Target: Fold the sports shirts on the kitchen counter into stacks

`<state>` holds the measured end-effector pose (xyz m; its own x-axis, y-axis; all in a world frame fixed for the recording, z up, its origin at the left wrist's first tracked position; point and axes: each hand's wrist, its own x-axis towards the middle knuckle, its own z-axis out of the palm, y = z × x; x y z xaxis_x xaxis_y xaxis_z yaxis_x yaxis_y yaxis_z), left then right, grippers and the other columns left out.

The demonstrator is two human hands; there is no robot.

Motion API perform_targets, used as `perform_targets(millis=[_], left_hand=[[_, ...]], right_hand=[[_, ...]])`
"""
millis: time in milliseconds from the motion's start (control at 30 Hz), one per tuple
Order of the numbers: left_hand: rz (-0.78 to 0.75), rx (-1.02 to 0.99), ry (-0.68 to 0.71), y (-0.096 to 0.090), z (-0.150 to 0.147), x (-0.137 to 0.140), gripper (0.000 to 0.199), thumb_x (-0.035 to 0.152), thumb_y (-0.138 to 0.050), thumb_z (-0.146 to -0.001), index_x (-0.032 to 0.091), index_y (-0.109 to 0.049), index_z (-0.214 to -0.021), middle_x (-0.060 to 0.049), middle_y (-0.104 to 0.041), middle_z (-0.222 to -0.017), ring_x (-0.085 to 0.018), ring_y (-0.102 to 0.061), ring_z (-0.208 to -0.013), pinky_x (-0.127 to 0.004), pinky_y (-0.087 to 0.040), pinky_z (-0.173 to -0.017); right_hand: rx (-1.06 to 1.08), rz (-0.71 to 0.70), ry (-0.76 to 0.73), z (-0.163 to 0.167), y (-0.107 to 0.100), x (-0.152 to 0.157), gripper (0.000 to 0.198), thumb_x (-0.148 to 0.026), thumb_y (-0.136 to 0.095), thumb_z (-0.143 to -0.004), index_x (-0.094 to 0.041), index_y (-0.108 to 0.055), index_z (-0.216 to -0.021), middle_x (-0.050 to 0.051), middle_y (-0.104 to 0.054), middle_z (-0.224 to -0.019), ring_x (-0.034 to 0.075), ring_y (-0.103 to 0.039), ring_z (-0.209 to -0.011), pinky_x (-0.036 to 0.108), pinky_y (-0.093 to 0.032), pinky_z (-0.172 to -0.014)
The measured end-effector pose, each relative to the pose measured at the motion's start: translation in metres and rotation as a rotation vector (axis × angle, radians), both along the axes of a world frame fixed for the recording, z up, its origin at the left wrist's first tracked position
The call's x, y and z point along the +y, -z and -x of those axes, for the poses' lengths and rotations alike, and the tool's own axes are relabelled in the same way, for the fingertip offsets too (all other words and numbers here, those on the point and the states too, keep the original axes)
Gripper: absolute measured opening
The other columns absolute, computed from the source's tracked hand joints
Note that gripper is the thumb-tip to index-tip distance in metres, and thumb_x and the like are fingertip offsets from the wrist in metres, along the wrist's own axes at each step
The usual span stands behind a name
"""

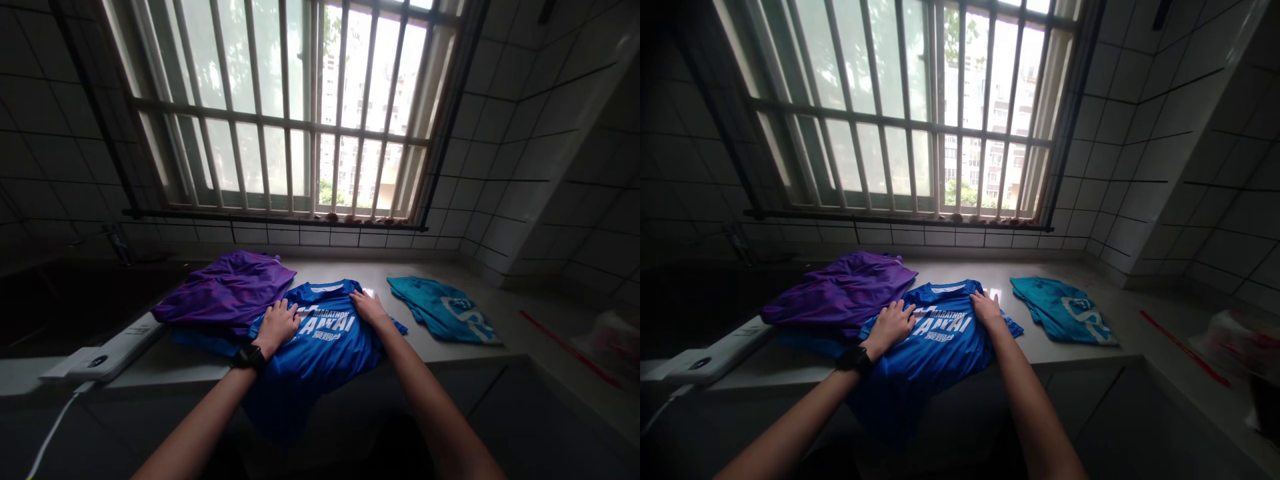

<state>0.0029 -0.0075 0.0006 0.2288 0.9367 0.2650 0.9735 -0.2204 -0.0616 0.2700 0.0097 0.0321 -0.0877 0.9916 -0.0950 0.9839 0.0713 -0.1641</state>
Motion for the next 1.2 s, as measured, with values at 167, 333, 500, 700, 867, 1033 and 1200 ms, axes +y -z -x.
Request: perform_targets(millis=[167,333,500,700,867,1033,1200], left_hand=[[0.044,0.003,-0.037,0.002,0.0,0.005,0.053,0.03,-0.038,-0.102,0.016,-0.062,-0.148,-0.022,-0.062,-0.14,-0.036,-0.057,-0.128,-0.048,-0.047,-0.104],[0.066,0.03,-0.051,0.0,-0.004,0.001,0.055,0.032,-0.036,-0.105,0.014,-0.057,-0.152,-0.025,-0.06,-0.143,-0.037,-0.056,-0.131,-0.049,-0.047,-0.107],[0.142,0.005,-0.013,-0.018,-0.002,-0.01,0.047,0.016,-0.037,-0.102,0.017,-0.065,-0.139,-0.021,-0.063,-0.137,-0.032,-0.061,-0.125,-0.043,-0.052,-0.101],[0.055,-0.416,0.093,-0.058,0.039,-0.017,0.043,0.01,-0.053,-0.089,0.017,-0.065,-0.13,-0.012,-0.069,-0.127,-0.024,-0.066,-0.119,-0.035,-0.051,-0.107],[-0.354,-0.595,-0.08,-0.1,0.068,-0.013,0.033,0.007,-0.05,-0.086,0.018,-0.069,-0.111,-0.01,-0.072,-0.114,-0.025,-0.068,-0.111,-0.037,-0.053,-0.105],[-0.359,-0.432,-0.274,-0.112,0.061,-0.013,0.052,-0.001,-0.046,-0.081,0.014,-0.067,-0.126,-0.016,-0.067,-0.126,-0.028,-0.067,-0.116,-0.036,-0.054,-0.1],[0.031,-0.142,-0.027,-0.093,0.022,-0.02,0.041,0.013,-0.052,-0.092,0.015,-0.068,-0.129,-0.015,-0.072,-0.125,-0.029,-0.067,-0.121,-0.038,-0.051,-0.105]], right_hand=[[-0.06,-0.007,0.248,0.048,0.0,-0.017,0.062,-0.025,-0.037,-0.107,-0.011,-0.031,-0.167,0.028,-0.019,-0.173,0.042,-0.024,-0.16,0.062,-0.026,-0.123],[0.055,0.069,0.314,0.06,0.018,-0.032,0.069,-0.051,-0.026,-0.109,-0.017,-0.023,-0.17,0.027,-0.009,-0.175,0.047,-0.012,-0.161,0.077,-0.015,-0.119],[0.048,0.033,0.257,0.041,0.026,-0.031,0.073,-0.056,-0.022,-0.108,-0.018,-0.018,-0.171,0.021,-0.006,-0.177,0.045,-0.006,-0.162,0.08,-0.011,-0.119],[0.023,0.002,0.117,0.007,0.034,-0.019,0.07,-0.056,-0.022,-0.109,-0.025,-0.021,-0.17,0.008,-0.008,-0.179,0.035,-0.007,-0.164,0.074,-0.01,-0.124],[0.072,-0.111,0.077,-0.005,0.038,-0.021,0.06,-0.042,-0.029,-0.109,-0.026,-0.037,-0.166,0.007,-0.026,-0.175,0.028,-0.02,-0.162,0.067,-0.014,-0.128],[0.091,-0.142,0.102,0.0,0.038,-0.025,0.059,-0.037,-0.032,-0.107,-0.019,-0.042,-0.163,0.01,-0.033,-0.173,0.028,-0.026,-0.16,0.063,-0.017,-0.129],[0.031,-0.155,0.079,0.001,0.021,-0.028,0.053,-0.037,-0.039,-0.106,-0.022,-0.057,-0.153,0.012,-0.045,-0.166,0.029,-0.041,-0.153,0.055,-0.024,-0.128]])
